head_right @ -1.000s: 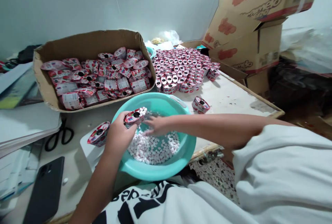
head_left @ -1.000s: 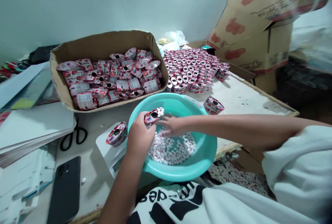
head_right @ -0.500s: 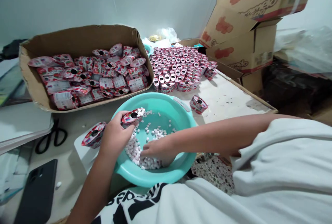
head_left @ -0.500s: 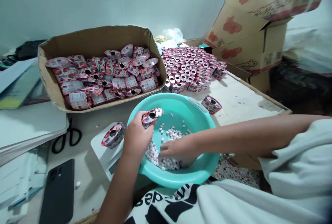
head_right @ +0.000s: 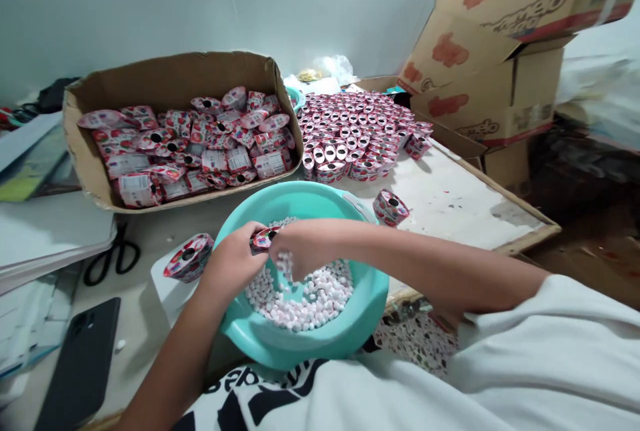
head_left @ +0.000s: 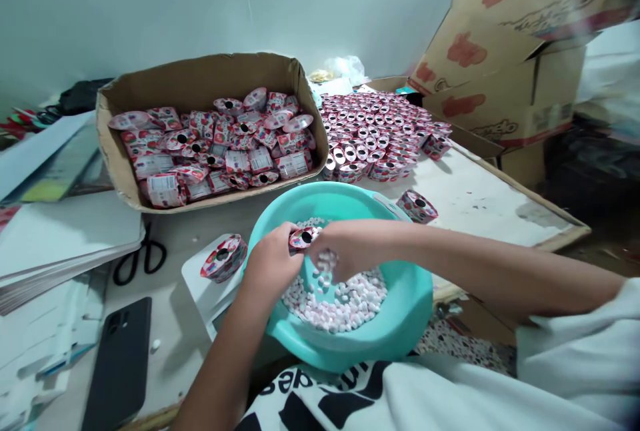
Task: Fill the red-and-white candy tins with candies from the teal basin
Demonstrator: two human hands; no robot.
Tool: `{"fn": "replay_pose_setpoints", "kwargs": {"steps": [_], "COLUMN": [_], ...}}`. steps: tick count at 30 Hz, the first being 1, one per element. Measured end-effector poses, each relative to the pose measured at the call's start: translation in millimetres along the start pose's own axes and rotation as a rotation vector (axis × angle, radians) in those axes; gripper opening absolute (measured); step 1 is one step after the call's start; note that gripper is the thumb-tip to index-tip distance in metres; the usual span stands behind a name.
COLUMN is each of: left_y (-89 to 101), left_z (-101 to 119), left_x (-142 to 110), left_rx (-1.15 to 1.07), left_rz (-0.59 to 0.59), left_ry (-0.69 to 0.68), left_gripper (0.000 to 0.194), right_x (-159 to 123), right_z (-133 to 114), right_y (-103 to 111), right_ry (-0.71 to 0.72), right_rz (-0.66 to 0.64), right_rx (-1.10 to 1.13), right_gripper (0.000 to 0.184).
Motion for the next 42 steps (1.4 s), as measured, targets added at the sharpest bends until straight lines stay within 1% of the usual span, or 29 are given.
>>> {"fn": "replay_pose_setpoints", "kwargs": {"steps": [2, 3, 4, 6, 7, 9, 11, 12, 14, 17, 20, 26, 29, 31, 33, 36, 38, 40, 42], "left_y": [0.0, 0.1, 0.3, 0.9, 1.2, 1.6, 1.5, 1.3, 0.4, -1.1, -1.9, -2.5, -3.2, -3.6, -3.5, -2.7, -2.3, -2.0, -1.9], "left_z": [0, -1, -2, -4, -5, -7, -9, -9, -9, -7, -4, -3, -5, -7, -8, -7, -5, -3, -2], "left_x": [2, 3, 4, 5, 5, 5, 4, 4, 4, 4, 5, 5, 7, 8, 8, 6, 5, 4, 4], "left_rx": [-0.058, -0.096, -0.129, -0.168, -0.176, -0.200, -0.239, -0.260, -0.293, -0.314, -0.279, -0.193, -0.158, -0.137, -0.128, -0.156, -0.177, -0.188, -0.199], "left_rz": [-0.043, -0.055, -0.057, -0.037, -0.026, -0.004, 0.024, 0.042, 0.066, 0.085, 0.094, 0.104, 0.087, 0.083, 0.102, 0.126, 0.132, 0.148, 0.157], "left_ry": [-0.015, -0.020, -0.021, -0.012, -0.009, -0.009, -0.001, 0.006, 0.018, 0.023, 0.011, 0.028, 0.006, -0.018, -0.031, -0.023, -0.001, 0.030, 0.041], "left_gripper": [0.022, 0.023, 0.023, 0.024, 0.024, 0.024, 0.023, 0.022, 0.023, 0.024, 0.023, 0.022, 0.019, 0.020, 0.023, 0.026, 0.026, 0.025, 0.024], "right_x": [1, 3, 6, 10, 10, 7, -2, -7, -15, -15, -5, 13, 18, 19, 18, 9, 2, -3, -3], "right_z": [0, 1, 2, 4, 4, 6, 9, 12, 18, 23, 18, -10, -24, -29, -28, -18, -9, -2, 0], "right_y": [16, 20, 22, 21, 20, 19, 20, 21, 21, 13, 0, -32, -47, -52, -52, -41, -33, -28, -28], "right_ry": [-0.064, -0.074, -0.069, -0.056, -0.058, -0.073, -0.099, -0.115, -0.157, -0.203, -0.186, -0.128, -0.051, 0.000, 0.027, -0.030, -0.124, -0.212, -0.246], "right_rz": [0.209, 0.277, 0.318, 0.342, 0.346, 0.375, 0.438, 0.473, 0.532, 0.538, 0.503, 0.452, 0.454, 0.491, 0.558, 0.667, 0.700, 0.704, 0.694], "right_rx": [-0.084, -0.126, -0.154, -0.169, -0.165, -0.154, -0.154, -0.159, -0.162, -0.148, -0.197, -0.599, -0.696, -0.648, -0.520, -0.318, -0.269, -0.269, -0.282], "right_gripper": [0.020, 0.019, 0.016, 0.011, 0.013, 0.025, 0.042, 0.047, 0.048, 0.034, 0.026, 0.039, 0.055, 0.062, 0.066, 0.073, 0.067, 0.054, 0.044]}}
Point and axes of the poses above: each hand's wrist, its own x-axis towards the middle knuckle, its own y-axis out of the back of the hand, z = x × y, the point moved 1 cm from there along x, towards the middle knuckle, and after that the axes turned 6 degrees about y, right-handed, at the moved point
